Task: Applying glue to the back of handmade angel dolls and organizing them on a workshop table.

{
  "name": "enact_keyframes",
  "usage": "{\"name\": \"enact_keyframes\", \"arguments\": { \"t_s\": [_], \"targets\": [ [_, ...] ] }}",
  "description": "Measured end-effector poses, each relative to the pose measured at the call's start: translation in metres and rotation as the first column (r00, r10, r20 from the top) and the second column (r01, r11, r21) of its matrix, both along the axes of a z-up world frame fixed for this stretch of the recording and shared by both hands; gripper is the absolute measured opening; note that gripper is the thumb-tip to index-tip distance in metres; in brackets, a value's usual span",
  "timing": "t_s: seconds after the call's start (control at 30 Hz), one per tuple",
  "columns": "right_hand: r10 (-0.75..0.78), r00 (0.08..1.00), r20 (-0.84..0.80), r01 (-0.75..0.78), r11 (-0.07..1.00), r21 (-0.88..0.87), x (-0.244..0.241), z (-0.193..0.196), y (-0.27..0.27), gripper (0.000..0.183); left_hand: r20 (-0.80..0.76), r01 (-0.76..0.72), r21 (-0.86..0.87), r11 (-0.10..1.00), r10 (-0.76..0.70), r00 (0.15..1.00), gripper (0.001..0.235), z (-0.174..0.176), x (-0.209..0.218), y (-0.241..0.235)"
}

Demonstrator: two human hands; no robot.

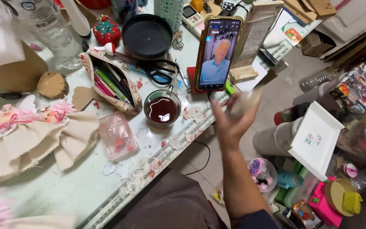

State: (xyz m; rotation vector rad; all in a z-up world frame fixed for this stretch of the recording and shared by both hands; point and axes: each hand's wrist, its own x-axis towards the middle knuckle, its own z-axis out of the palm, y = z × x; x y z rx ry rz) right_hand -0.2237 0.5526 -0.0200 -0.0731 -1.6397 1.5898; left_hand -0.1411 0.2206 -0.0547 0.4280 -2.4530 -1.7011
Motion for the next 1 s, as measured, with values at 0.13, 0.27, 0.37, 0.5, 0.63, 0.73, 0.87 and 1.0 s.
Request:
{"name": "enact_keyframes", "arguments": {
  "t_s": [0.13, 0.27, 0.37, 0.5, 0.63, 0.73, 0.87, 1.0],
  "targets": [
    [-0.019, 0.996, 0.082, 0.003, 0.981, 0.195, -0.039, 0.004, 0.036, 0.052, -0.055, -0.120, -0.018, 0.993, 0.119, 0.991, 0.038, -0.017, 0.054, -0.007],
    [-0.079, 0.985, 0.152, 0.032, 0.957, 0.290, -0.051, 0.007, 0.041, 0.057, -0.111, -0.246, -0.028, 0.969, 0.241, 0.964, 0.040, -0.024, 0.084, -0.010],
    [-0.029, 0.983, 0.179, -0.024, 0.958, 0.286, -0.052, 0.011, 0.037, 0.056, 0.043, -0.287, -0.036, 0.957, 0.288, 0.957, 0.040, -0.001, 0.083, -0.002],
    [-0.030, 0.994, 0.107, -0.007, 0.945, 0.327, -0.057, 0.012, 0.038, 0.062, 0.160, -0.320, 0.068, 0.945, 0.306, 0.938, 0.047, 0.029, 0.070, 0.024],
    [0.035, 0.990, 0.137, -0.070, 0.963, 0.260, -0.057, 0.014, 0.037, 0.055, 0.174, -0.211, 0.088, 0.973, 0.194, 0.965, 0.050, -0.003, 0.082, 0.000],
    [0.005, 0.994, 0.112, -0.042, 0.945, 0.325, -0.056, 0.015, 0.038, 0.058, -0.015, -0.183, 0.081, 0.980, 0.185, 0.983, 0.045, -0.031, 0.088, -0.011],
    [-0.006, 0.989, 0.147, -0.043, 0.945, 0.324, -0.056, 0.013, 0.040, 0.059, -0.025, -0.239, 0.127, 0.963, 0.243, 0.970, 0.068, -0.029, 0.086, -0.007],
    [0.060, 0.989, 0.135, -0.097, 0.955, 0.282, -0.056, 0.015, 0.040, 0.056, -0.045, -0.234, 0.187, 0.954, 0.246, 0.968, 0.111, 0.010, 0.065, 0.006]
  ]
}}
